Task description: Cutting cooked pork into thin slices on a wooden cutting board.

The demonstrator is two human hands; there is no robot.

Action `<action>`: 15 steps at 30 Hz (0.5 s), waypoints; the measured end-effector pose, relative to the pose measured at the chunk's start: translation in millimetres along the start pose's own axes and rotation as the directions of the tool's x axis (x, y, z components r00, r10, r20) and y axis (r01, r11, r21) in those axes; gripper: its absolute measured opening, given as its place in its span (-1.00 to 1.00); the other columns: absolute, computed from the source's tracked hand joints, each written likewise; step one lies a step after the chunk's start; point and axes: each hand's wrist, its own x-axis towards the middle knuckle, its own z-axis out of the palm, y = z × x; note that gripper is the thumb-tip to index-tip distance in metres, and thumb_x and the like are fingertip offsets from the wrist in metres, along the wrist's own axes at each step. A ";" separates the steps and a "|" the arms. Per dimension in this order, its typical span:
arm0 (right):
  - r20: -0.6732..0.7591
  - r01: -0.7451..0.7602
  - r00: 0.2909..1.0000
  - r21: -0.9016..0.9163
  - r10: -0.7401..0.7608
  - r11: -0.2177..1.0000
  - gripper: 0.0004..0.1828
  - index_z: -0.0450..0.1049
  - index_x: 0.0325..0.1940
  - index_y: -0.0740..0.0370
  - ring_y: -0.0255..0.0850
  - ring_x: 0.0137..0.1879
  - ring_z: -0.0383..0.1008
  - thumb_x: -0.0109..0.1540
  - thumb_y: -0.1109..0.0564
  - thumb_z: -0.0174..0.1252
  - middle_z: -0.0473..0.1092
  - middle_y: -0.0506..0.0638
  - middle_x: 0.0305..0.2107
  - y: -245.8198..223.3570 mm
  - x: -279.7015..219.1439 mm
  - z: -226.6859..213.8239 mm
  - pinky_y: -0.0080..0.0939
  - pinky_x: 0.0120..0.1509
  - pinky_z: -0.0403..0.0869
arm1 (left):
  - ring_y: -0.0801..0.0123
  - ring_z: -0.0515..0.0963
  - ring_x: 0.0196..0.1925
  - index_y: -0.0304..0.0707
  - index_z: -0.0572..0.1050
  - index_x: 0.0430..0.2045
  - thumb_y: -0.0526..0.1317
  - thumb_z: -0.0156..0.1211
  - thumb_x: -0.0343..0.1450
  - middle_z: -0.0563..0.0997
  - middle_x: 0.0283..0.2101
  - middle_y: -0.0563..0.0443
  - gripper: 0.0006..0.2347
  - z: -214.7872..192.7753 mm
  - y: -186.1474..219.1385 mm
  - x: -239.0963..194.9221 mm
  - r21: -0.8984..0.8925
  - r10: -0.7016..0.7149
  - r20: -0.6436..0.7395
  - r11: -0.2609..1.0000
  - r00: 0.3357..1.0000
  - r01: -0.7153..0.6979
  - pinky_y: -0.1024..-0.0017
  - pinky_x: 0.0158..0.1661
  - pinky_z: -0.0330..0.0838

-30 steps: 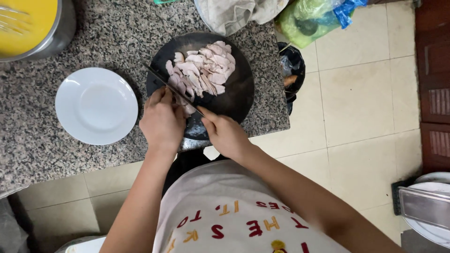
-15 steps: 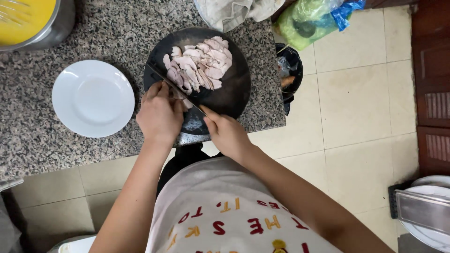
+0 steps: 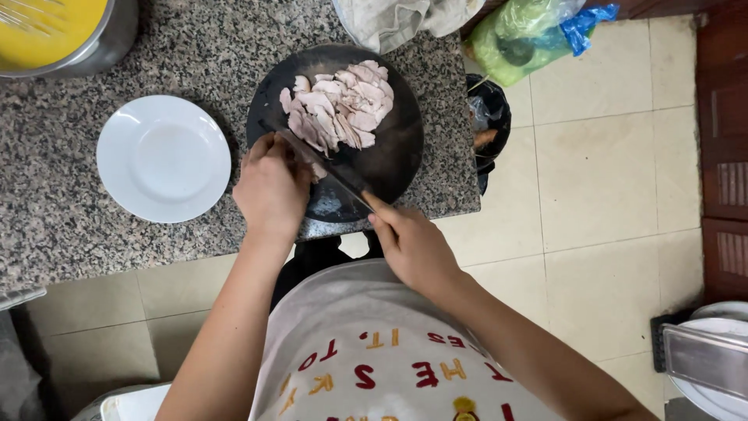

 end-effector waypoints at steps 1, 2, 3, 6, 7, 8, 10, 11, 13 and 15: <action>-0.001 -0.005 1.000 0.002 0.005 1.000 -0.57 0.43 0.34 0.01 0.10 -0.28 0.49 0.38 -0.01 0.04 0.48 0.19 -0.43 -1.3 -4.5 -0.3 -0.01 -0.18 0.44 | -0.02 0.57 0.07 -0.29 0.58 -0.02 -0.20 0.39 0.26 0.57 0.12 -0.05 -0.60 -4.0 3.9 -0.7 0.001 0.002 0.005 1.000 1.000 -0.002 0.10 -0.16 0.52; 0.039 -0.036 0.999 -0.042 0.038 0.998 -0.55 0.42 0.35 -0.04 0.10 -0.28 0.49 0.36 -0.02 0.04 0.47 0.18 -0.42 -2.1 -7.6 -1.4 0.01 -0.18 0.44 | -0.01 0.57 0.07 -0.26 0.60 -0.09 -0.19 0.41 0.26 0.57 0.08 -0.05 -0.64 -7.2 8.5 0.4 0.021 -0.047 0.052 0.999 0.998 0.046 0.08 -0.15 0.52; 0.076 -0.065 0.995 -0.087 0.072 0.994 -0.54 0.42 0.36 -0.08 0.10 -0.28 0.50 0.34 -0.02 0.04 0.46 0.18 -0.41 -3.0 -10.6 -2.3 0.03 -0.19 0.44 | 0.00 0.56 0.07 -0.24 0.61 -0.16 -0.17 0.43 0.26 0.57 0.04 -0.05 -0.69 -10.5 13.0 1.4 0.044 -0.096 0.097 0.995 0.991 0.093 0.07 -0.15 0.52; 0.099 -0.099 0.990 -0.060 0.104 0.993 -0.55 0.39 0.36 -0.08 0.08 -0.28 0.51 0.36 -0.02 0.02 0.46 0.17 -0.37 -5.7 -16.9 -8.5 0.01 -0.18 0.46 | -0.01 0.56 0.07 -0.28 0.61 -0.23 -0.21 0.43 0.22 0.57 0.03 -0.05 -0.71 -6.4 10.6 1.0 0.037 -0.064 0.058 0.997 0.996 0.062 0.06 -0.19 0.53; 0.100 -0.102 0.989 -0.058 0.107 0.993 -0.55 0.39 0.36 -0.08 0.08 -0.28 0.51 0.36 -0.02 0.02 0.46 0.17 -0.37 -4.5 -18.0 -7.7 0.01 -0.18 0.46 | -0.01 0.56 0.07 -0.28 0.61 -0.23 -0.21 0.43 0.22 0.57 0.03 -0.05 -0.71 -3.7 8.1 0.1 0.038 -0.064 0.062 0.997 0.996 0.061 0.06 -0.19 0.53; 0.093 -0.088 0.991 -0.052 0.093 0.995 -0.55 0.40 0.36 -0.07 0.09 -0.27 0.51 0.37 -0.01 0.03 0.47 0.17 -0.36 -3.1 -18.4 -7.4 0.01 -0.18 0.46 | 0.00 0.57 0.06 -0.28 0.61 -0.21 -0.23 0.41 0.22 0.57 0.05 -0.05 -0.71 -1.0 5.9 -0.2 0.030 -0.039 0.033 0.999 0.999 0.038 0.06 -0.19 0.53; 0.086 -0.075 0.993 -0.045 0.078 0.996 -0.56 0.41 0.35 -0.06 0.10 -0.27 0.51 0.37 0.00 0.04 0.48 0.17 -0.35 -0.3 -17.4 -5.8 0.02 -0.18 0.46 | 0.00 0.57 0.06 -0.28 0.61 -0.19 -0.25 0.39 0.23 0.57 0.07 -0.05 -0.71 0.1 4.8 0.4 0.023 -0.014 0.006 1.000 1.000 0.014 0.07 -0.19 0.53; 0.062 -0.045 0.997 -0.028 0.047 0.999 -0.57 0.41 0.34 -0.04 0.09 -0.28 0.52 0.37 0.00 0.05 0.49 0.17 -0.36 1.2 -15.8 -4.4 0.01 -0.19 0.46 | 0.01 0.57 0.07 -0.28 0.61 -0.20 -0.26 0.38 0.24 0.58 0.06 -0.04 -0.73 -1.4 5.9 1.2 0.042 -0.033 0.037 0.999 0.999 0.032 0.07 -0.19 0.53; 0.041 -0.015 0.999 -0.012 0.015 1.000 -0.57 0.42 0.34 -0.03 0.09 -0.29 0.53 0.36 0.01 0.05 0.50 0.17 -0.37 1.1 -6.6 -0.2 0.00 -0.21 0.47 | 0.02 0.57 0.07 -0.29 0.61 -0.20 -0.27 0.36 0.26 0.58 0.06 -0.04 -0.74 -0.3 4.3 2.1 0.062 -0.056 0.068 0.997 0.996 0.052 0.06 -0.18 0.53; 0.069 -0.007 0.998 0.088 0.001 0.996 -0.57 0.41 0.35 -0.01 0.08 -0.32 0.53 0.37 0.05 0.05 0.50 0.19 -0.44 -2.2 7.9 5.8 0.02 -0.21 0.46 | 0.00 0.57 0.11 -0.32 0.62 -0.23 -0.30 0.33 0.23 0.57 0.11 -0.08 -0.75 4.8 -0.9 1.6 0.089 0.025 -0.009 0.996 1.000 -0.024 0.10 -0.18 0.53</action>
